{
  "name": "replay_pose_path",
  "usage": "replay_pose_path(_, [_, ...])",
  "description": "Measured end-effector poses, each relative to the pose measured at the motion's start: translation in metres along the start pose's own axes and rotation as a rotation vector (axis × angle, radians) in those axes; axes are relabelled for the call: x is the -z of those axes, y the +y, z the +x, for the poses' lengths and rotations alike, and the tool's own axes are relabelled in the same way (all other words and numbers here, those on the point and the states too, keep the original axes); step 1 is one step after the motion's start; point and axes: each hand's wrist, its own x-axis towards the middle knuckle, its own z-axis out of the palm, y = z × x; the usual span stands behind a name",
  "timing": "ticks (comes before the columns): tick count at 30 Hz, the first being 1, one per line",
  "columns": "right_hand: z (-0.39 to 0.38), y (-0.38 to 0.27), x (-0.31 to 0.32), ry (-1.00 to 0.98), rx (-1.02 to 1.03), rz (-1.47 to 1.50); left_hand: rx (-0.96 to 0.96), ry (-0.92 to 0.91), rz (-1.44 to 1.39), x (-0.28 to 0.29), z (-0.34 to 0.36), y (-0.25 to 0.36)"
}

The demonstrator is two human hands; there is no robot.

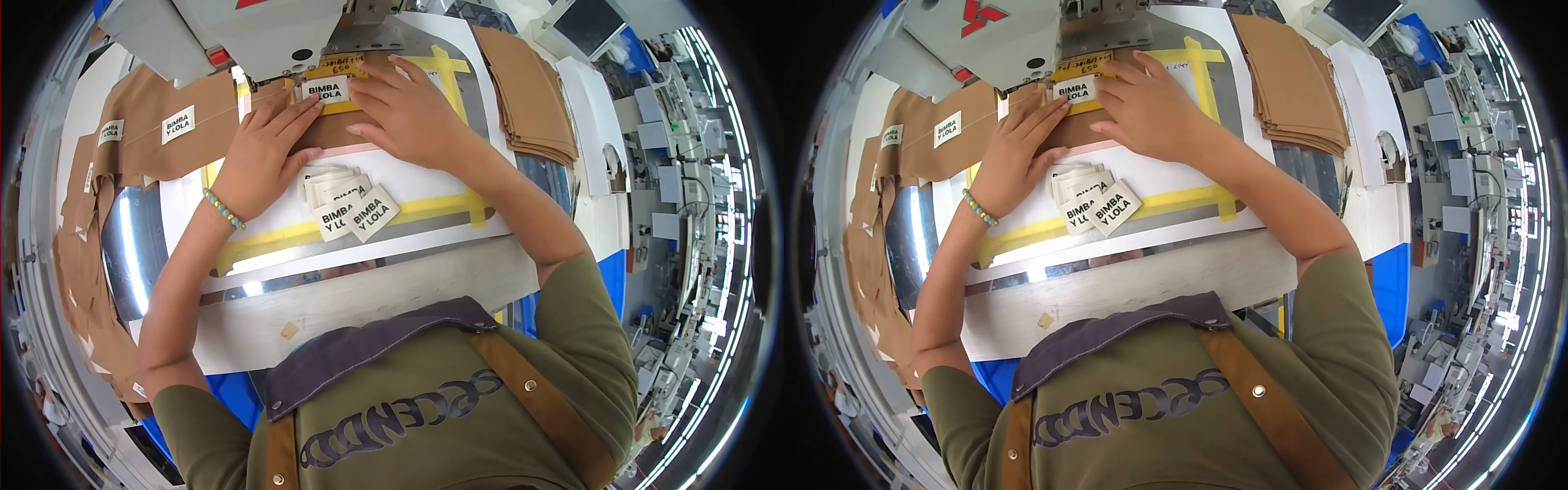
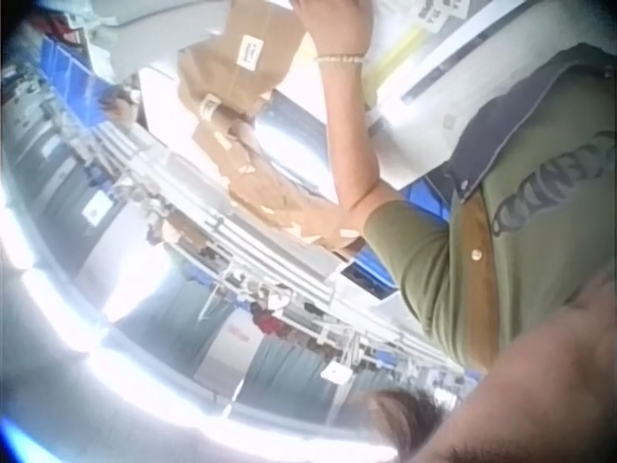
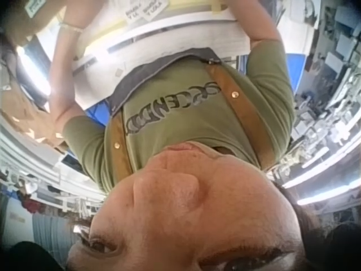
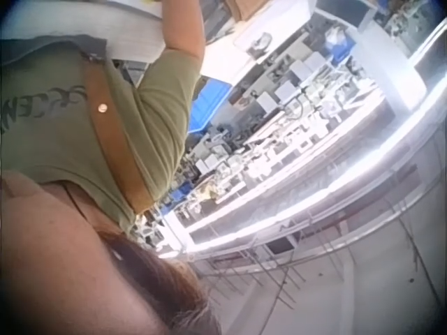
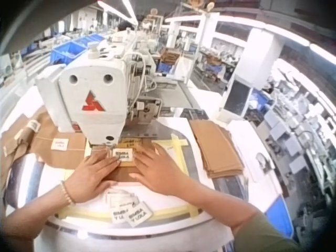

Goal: Sewing brand labels onto leather components using an industrial sewing machine.

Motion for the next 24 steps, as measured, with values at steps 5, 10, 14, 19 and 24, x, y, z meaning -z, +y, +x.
replay_pose_path(5, [0.014, 0.006, -0.011, 0.040, 0.024, 0.183, 0.056, -0.004, -0.217, 0.006, 0.000, -0.003])
replay_pose_path(10, [0.021, 0.011, -0.014, -0.007, 0.043, 0.186, 0.168, -0.025, -0.405, 0.029, -0.005, 0.000])
replay_pose_path(14, [0.027, 0.004, -0.020, -0.091, 0.092, 0.198, 0.114, 0.042, -0.309, 0.037, -0.012, -0.014])
replay_pose_path(19, [0.027, 0.007, -0.021, -0.130, 0.004, 0.322, 0.136, 0.025, -0.310, 0.041, -0.016, -0.020])
replay_pose_path(24, [0.032, 0.006, -0.013, -0.174, -0.010, 0.415, 0.167, 0.008, -0.298, 0.039, -0.018, -0.021])
